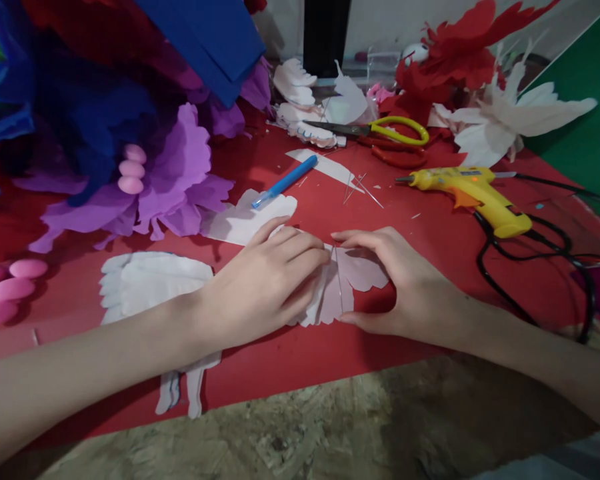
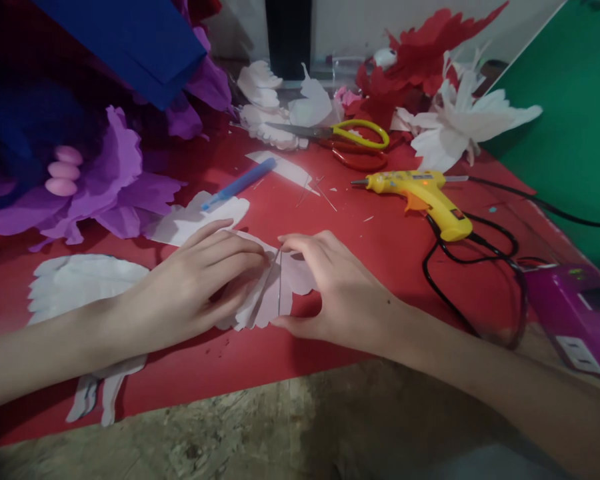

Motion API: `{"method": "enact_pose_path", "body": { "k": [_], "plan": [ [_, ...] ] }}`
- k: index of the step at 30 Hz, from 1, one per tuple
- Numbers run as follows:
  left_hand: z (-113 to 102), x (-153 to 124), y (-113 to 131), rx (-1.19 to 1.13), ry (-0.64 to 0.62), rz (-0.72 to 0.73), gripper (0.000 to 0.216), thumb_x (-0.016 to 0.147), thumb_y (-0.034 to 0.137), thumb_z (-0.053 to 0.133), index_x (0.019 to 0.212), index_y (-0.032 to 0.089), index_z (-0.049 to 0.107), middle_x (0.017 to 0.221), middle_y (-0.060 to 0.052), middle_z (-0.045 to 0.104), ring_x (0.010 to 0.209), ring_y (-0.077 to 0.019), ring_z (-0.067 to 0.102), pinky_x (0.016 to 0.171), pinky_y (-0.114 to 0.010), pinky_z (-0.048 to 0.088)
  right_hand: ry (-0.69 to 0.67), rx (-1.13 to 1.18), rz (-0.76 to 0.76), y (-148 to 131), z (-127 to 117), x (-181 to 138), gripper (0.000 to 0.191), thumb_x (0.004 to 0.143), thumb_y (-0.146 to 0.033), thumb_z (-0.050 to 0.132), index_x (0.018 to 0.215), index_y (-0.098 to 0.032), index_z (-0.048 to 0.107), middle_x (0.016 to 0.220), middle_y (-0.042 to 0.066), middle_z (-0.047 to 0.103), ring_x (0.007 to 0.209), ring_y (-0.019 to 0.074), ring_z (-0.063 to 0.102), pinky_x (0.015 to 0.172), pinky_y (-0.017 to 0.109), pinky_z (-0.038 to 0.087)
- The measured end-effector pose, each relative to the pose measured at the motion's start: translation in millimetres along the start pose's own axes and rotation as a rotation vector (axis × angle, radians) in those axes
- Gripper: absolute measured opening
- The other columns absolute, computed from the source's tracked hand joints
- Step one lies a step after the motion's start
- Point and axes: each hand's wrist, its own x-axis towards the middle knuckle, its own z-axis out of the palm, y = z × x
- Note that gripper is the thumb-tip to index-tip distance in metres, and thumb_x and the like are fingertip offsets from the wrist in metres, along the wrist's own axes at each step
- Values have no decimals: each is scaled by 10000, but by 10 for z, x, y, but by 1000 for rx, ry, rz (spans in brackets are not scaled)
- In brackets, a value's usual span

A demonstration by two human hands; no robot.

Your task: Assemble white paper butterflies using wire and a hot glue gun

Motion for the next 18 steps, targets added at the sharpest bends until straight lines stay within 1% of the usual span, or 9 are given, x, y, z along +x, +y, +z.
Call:
{"method": "enact_pose_path", "body": {
  "k": [3, 5, 6, 8, 10, 11, 13, 16, 18],
  "plan": [
    [0, 0, -1, 5, -2, 6, 266, 915, 177, 336, 956, 108, 590, 984, -88, 640, 935, -194, 574, 1007, -425, 337, -19, 24, 11, 5, -16, -11, 637, 690, -382, 668, 1219, -147, 403, 1183, 122, 531, 1055, 203, 531, 856, 362, 507],
    [-4, -2, -1, 2, -6, 7, 277, 917, 178, 328, 960, 104, 592, 990, -91, 639, 940, -198, 574, 1008, -430, 334, -15, 30, 27, 14, -52, -15, 600, 724, -383, 642, 1224, -150, 406, 1195, 110, 532, 1044, 183, 541, 860, 341, 510],
    [-7, -4, 1, 0, -10, 5, 279, 916, 177, 326, 965, 106, 591, 998, -91, 639, 947, -198, 573, 1010, -432, 333, -2, 21, 36, 21, -79, -14, 545, 752, -369, 619, 1212, -154, 420, 1182, 101, 543, 1023, 171, 553, 847, 326, 515],
    [-14, -9, 5, -3, -17, 0, 274, 912, 172, 329, 978, 117, 589, 1012, -87, 639, 957, -195, 570, 1019, -437, 324, 39, -27, 25, 34, -143, -3, 369, 806, -303, 564, 1137, -163, 481, 1104, 77, 588, 957, 147, 580, 804, 296, 525],
    [-20, -13, 9, -6, -27, -10, 265, 910, 172, 338, 986, 134, 589, 1023, -78, 639, 964, -191, 567, 1031, -443, 309, 63, -80, -39, 43, -203, 15, 189, 837, -222, 515, 1017, -171, 544, 984, 50, 632, 893, 131, 599, 765, 275, 529],
    [-23, -15, 10, -7, -32, -16, 260, 911, 175, 342, 984, 144, 590, 1027, -71, 639, 967, -189, 566, 1038, -444, 301, 63, -99, -88, 45, -224, 22, 137, 845, -189, 495, 962, -175, 565, 937, 40, 646, 874, 127, 605, 755, 270, 530],
    [-26, -16, 7, -4, -36, -31, 247, 913, 180, 353, 960, 159, 595, 1029, -60, 638, 967, -183, 567, 1048, -449, 286, 42, -125, -193, 45, -242, 28, 142, 854, -149, 467, 909, -181, 594, 912, 30, 662, 870, 125, 615, 767, 274, 533],
    [-23, -17, -7, -22, -23, -43, 238, 914, 170, 372, 897, 166, 609, 1039, -59, 636, 979, -180, 570, 1067, -472, 251, 15, -149, -307, 50, -215, 4, 194, 855, -127, 449, 916, -185, 623, 968, 33, 666, 920, 130, 614, 804, 285, 536],
    [-25, -19, -12, -77, -5, 19, 252, 905, 130, 373, 875, 174, 620, 1028, -50, 643, 993, -169, 567, 1088, -465, 216, 15, -152, -333, 57, -186, -21, 198, 851, -121, 451, 913, -172, 631, 989, 43, 662, 942, 133, 607, 821, 285, 535]
  ]
}}
